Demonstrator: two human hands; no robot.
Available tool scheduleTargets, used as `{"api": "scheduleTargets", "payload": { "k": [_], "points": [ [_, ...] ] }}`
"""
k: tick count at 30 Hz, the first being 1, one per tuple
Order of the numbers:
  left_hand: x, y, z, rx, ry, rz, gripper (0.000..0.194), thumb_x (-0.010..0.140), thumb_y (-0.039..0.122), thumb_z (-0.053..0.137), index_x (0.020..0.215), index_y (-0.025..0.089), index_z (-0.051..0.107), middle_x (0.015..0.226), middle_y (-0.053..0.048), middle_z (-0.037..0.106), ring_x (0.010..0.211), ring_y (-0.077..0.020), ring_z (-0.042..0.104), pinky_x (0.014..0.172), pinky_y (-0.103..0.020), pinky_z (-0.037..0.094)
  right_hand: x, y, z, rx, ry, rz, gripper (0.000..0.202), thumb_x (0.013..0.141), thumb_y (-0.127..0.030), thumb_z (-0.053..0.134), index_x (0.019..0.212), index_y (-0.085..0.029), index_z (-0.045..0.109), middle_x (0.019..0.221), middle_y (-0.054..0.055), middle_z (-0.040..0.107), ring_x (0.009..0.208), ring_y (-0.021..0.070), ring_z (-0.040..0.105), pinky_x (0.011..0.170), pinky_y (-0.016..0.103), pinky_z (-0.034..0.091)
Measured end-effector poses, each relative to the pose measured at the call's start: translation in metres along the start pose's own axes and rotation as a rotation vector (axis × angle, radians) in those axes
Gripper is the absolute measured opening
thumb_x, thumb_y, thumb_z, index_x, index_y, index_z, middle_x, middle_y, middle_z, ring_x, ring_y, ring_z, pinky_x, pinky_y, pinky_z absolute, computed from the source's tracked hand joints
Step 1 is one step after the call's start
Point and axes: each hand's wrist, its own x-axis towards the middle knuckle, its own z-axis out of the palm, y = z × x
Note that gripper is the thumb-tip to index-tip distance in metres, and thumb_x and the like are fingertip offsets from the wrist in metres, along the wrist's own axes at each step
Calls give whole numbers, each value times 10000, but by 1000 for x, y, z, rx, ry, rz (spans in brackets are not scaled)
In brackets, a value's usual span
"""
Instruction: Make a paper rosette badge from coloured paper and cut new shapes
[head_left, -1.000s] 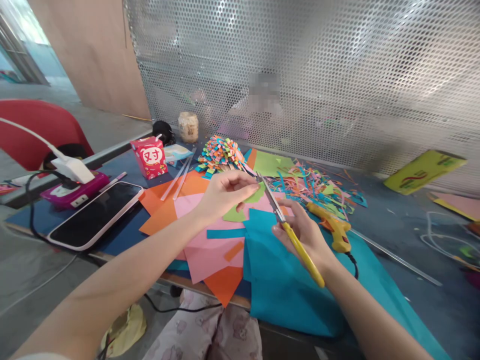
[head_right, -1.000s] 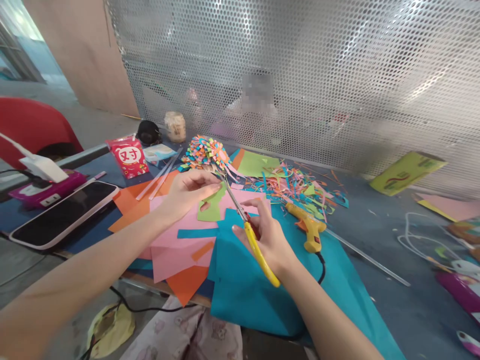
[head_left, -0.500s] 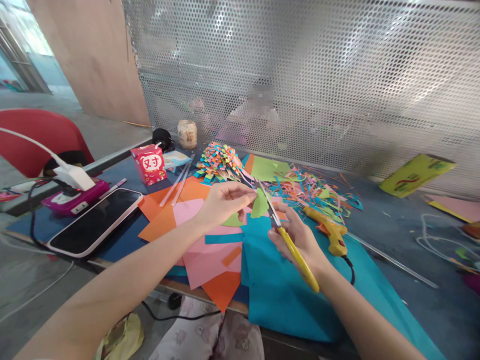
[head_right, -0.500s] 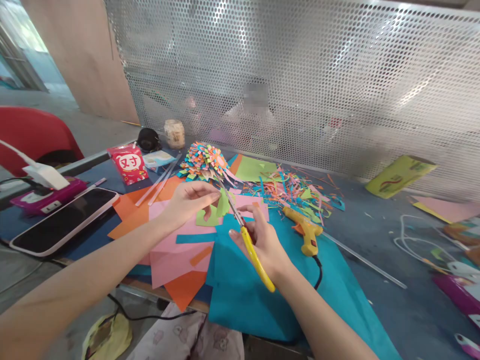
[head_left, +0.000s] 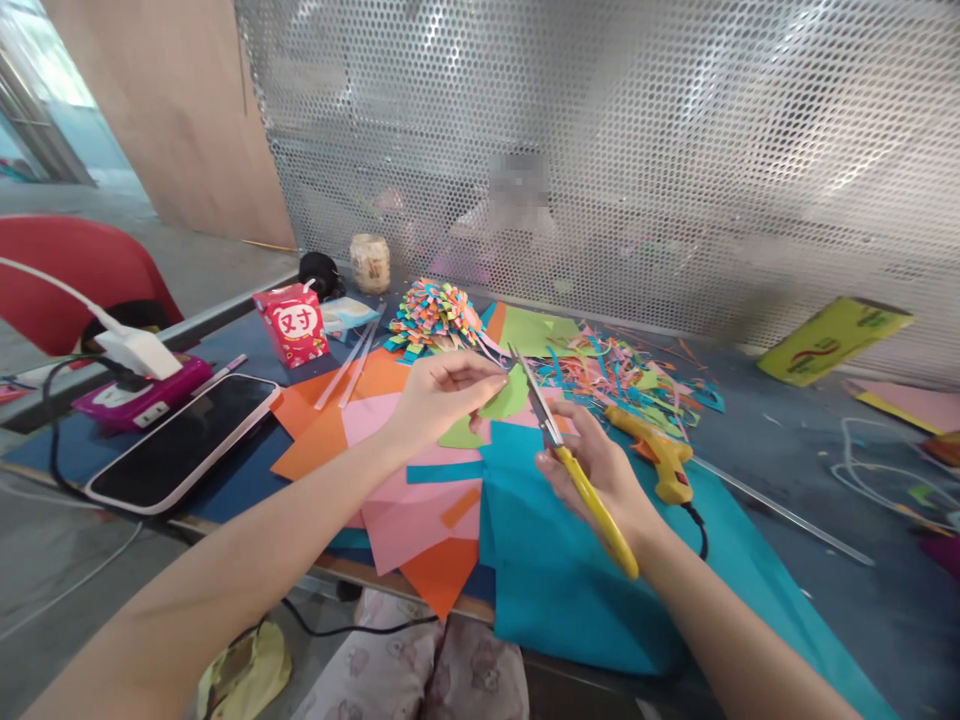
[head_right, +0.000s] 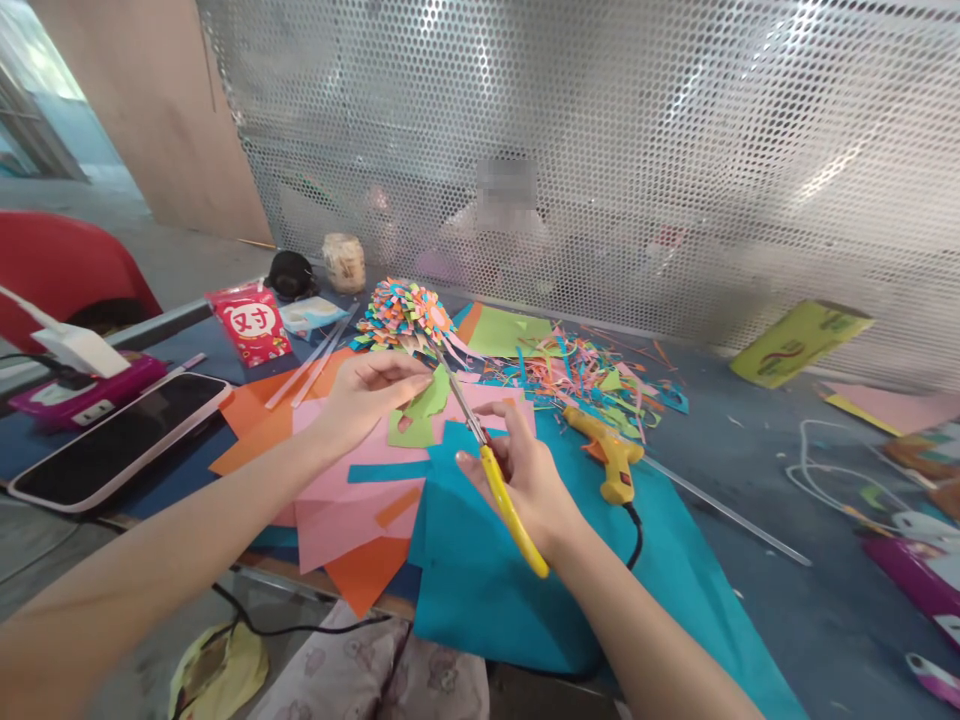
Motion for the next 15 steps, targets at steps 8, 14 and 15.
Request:
{"api": "scheduleTargets", "payload": {
  "k": [8,14,15],
  "points": [
    [1,1,-1,23,14,53,169,652,294,733,695,148,658,536,22,612,361,-52,494,327,-173,414,0,0,-1,-22,7,-10,450,803,-399,566,1164,-246,346,578,-89,376,472,83,305,428,210,224],
    [4,-1,-3,51,87,73,148,662,282,720,717,151,678,548,16,592,415,-58,498,359,-189,421,-1,-2,-2,-35,-4,5,449,805,-422,559,1152,-240,338,583,-86,385,462,82,309,428,211,219],
    [4,-1,-4,51,90,75,144,665,278,717,724,151,681,559,11,598,428,-61,503,363,-190,422,-1,-2,-2,-35,-5,8,450,810,-431,551,1155,-239,335,581,-86,385,459,82,309,427,212,217]
  ]
}}
